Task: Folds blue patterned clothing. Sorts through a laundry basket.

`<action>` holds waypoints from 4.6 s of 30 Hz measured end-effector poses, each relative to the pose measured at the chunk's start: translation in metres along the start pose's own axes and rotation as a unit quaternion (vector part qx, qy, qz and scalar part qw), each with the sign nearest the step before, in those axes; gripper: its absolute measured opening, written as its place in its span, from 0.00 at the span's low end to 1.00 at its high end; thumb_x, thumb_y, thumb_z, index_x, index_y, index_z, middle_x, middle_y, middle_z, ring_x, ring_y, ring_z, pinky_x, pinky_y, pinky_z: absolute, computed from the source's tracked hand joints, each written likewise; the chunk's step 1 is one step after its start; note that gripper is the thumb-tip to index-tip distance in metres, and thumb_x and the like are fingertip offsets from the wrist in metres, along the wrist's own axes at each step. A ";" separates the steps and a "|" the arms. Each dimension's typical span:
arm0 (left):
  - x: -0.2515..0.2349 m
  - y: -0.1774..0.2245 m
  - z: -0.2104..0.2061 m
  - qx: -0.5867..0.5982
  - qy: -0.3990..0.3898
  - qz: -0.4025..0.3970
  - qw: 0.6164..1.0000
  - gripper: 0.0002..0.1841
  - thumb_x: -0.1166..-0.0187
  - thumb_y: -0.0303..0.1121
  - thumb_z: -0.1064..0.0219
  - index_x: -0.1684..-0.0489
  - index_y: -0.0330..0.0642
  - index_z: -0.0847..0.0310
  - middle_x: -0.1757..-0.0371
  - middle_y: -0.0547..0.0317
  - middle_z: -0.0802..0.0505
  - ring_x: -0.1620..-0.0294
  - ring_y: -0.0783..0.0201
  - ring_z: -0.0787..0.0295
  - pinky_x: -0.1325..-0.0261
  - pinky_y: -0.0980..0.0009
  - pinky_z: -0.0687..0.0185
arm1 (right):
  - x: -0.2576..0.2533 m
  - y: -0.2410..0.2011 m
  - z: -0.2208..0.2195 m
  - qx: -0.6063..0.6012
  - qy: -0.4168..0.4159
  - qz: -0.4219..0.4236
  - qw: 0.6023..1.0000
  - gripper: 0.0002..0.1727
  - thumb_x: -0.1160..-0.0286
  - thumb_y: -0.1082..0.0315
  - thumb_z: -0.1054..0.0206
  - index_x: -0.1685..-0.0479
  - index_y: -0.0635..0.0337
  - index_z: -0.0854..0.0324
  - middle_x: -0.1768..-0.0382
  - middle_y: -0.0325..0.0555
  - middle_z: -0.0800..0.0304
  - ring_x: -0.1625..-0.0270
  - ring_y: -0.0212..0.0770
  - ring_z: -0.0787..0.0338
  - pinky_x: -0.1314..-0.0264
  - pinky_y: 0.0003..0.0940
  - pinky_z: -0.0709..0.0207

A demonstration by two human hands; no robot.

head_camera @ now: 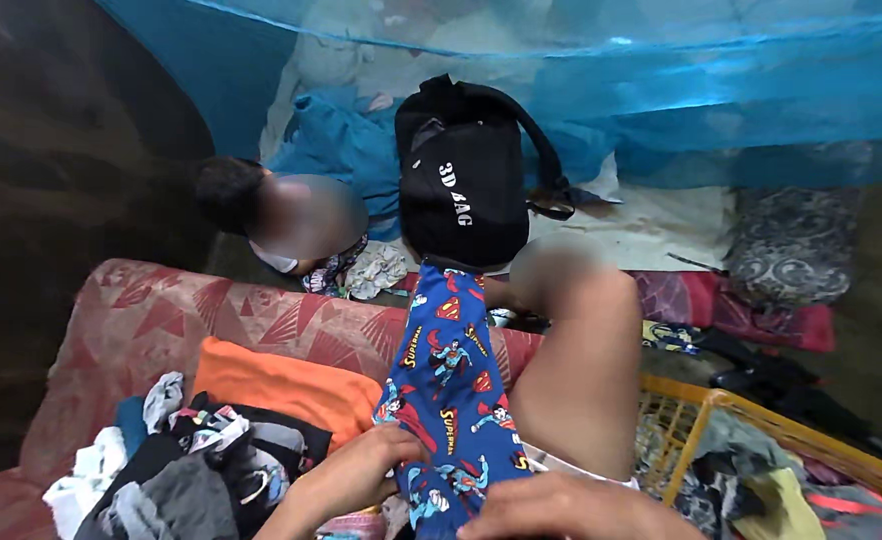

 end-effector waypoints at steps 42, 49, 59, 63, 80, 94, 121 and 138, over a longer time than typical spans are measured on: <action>0.019 -0.059 -0.039 -0.245 0.187 0.062 0.949 0.33 0.43 0.13 0.28 0.30 0.39 0.17 0.25 0.25 0.20 0.32 0.28 0.15 0.36 0.40 0.17 | 0.040 0.103 -0.059 0.240 0.306 -0.320 0.864 0.32 0.41 0.75 0.24 0.28 0.66 0.18 0.22 0.79 0.32 0.29 0.74 0.19 0.32 0.60 0.21; 0.000 -0.053 -0.021 -0.251 0.316 -0.031 0.914 0.03 0.32 0.26 0.32 0.67 0.40 0.12 0.41 0.43 0.07 0.36 0.44 0.11 0.33 0.51 0.18 | 0.032 0.084 -0.044 0.359 0.333 -0.233 0.840 0.07 0.42 0.81 0.31 0.66 0.71 0.10 0.53 0.65 0.11 0.54 0.59 0.07 0.52 0.48 0.11; 0.007 -0.030 0.008 -0.109 0.213 -0.084 0.967 0.07 0.27 0.27 0.38 0.64 0.35 0.14 0.58 0.49 0.05 0.39 0.55 0.09 0.18 0.61 0.32 | 0.034 0.076 -0.036 0.199 0.310 -0.212 0.905 0.12 0.34 0.73 0.37 0.59 0.67 0.09 0.57 0.52 0.04 0.51 0.47 0.05 0.40 0.48 0.16; -0.050 -0.022 0.034 -0.139 0.323 -0.059 0.934 0.09 0.26 0.23 0.37 0.56 0.28 0.13 0.57 0.42 0.05 0.48 0.53 0.07 0.33 0.59 0.18 | 0.016 0.085 0.002 0.195 0.491 -0.282 0.801 0.14 0.22 0.75 0.41 0.48 0.76 0.16 0.60 0.59 0.09 0.60 0.41 0.10 0.55 0.37 0.17; -0.149 -0.020 0.039 -0.018 0.116 0.327 0.938 0.32 0.20 0.54 0.31 0.44 0.23 0.16 0.40 0.30 0.11 0.31 0.38 0.16 0.25 0.40 0.29 | -0.013 0.144 0.010 0.180 0.346 -0.372 0.842 0.24 0.16 0.74 0.41 0.22 0.74 0.27 0.16 0.76 0.39 0.14 0.71 0.35 0.13 0.55 0.39; 0.117 0.117 -0.009 0.369 0.530 0.377 0.664 0.11 0.29 0.20 0.40 0.60 0.48 0.17 0.70 0.73 0.05 0.70 0.80 0.09 0.63 0.80 0.11 | 0.000 0.143 0.036 -0.210 0.515 -0.299 0.775 0.28 0.11 0.72 0.50 0.14 0.67 0.47 0.28 0.51 0.30 0.38 0.32 0.17 0.39 0.29 0.19; 0.118 0.147 -0.240 -0.195 0.682 0.547 0.444 0.33 0.17 0.50 0.40 0.28 0.26 0.31 0.22 0.25 0.25 0.15 0.38 0.35 0.12 0.44 0.50 | -0.006 0.151 0.043 -0.217 0.471 -0.317 0.794 0.23 0.10 0.71 0.53 0.18 0.64 0.41 0.32 0.44 0.26 0.41 0.29 0.16 0.41 0.27 0.20; 0.136 0.042 -0.207 -0.165 0.542 0.599 0.566 0.27 0.20 0.38 0.43 0.24 0.30 0.22 0.26 0.18 0.22 0.24 0.17 0.30 0.23 0.24 0.45 | -0.007 0.153 0.040 -0.176 0.458 -0.299 0.819 0.19 0.12 0.74 0.55 0.27 0.70 0.34 0.40 0.41 0.20 0.48 0.25 0.14 0.43 0.24 0.19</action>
Point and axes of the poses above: each hand's wrist, its own x-axis away from the middle knuckle, its own z-axis out of the back of the hand, y = z × x, the point moved 1 cm from there along -x, towards the middle knuckle
